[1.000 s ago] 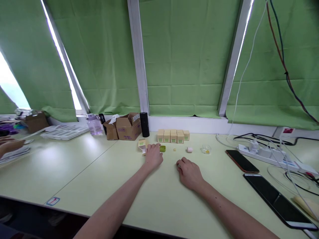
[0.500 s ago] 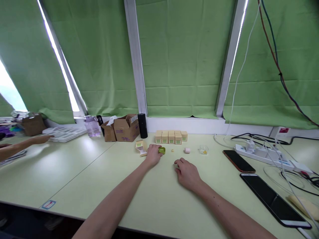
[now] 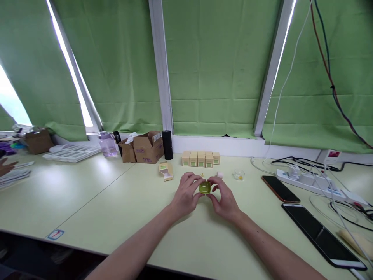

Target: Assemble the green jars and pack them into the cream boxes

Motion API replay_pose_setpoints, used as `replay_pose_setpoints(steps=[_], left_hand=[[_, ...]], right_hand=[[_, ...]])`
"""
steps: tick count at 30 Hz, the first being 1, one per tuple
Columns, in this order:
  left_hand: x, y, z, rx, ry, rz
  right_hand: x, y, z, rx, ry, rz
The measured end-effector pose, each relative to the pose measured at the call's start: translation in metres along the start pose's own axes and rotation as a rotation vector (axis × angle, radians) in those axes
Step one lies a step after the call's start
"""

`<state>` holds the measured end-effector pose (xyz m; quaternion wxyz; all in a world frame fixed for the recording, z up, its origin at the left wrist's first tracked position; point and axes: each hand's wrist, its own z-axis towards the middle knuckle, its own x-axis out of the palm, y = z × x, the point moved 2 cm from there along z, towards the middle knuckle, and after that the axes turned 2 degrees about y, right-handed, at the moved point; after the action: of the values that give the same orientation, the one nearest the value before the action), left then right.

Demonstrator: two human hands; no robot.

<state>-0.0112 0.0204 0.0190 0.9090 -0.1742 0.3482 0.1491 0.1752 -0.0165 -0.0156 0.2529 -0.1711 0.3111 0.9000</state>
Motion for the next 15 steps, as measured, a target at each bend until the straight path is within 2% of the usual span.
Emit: replay_pose_setpoints(steps=[7, 15], left_hand=[[-0.0021, 0.0018, -0.0063, -0.061, -0.066, -0.148], [-0.0045, 0.0015, -0.0080, -0.002, -0.117, -0.208]], right_hand=[[-0.0036, 0.0068, -0.0005, 0.007, -0.047, 0.010], [-0.0064, 0.0093, -0.0006, -0.013, -0.057, 0.010]])
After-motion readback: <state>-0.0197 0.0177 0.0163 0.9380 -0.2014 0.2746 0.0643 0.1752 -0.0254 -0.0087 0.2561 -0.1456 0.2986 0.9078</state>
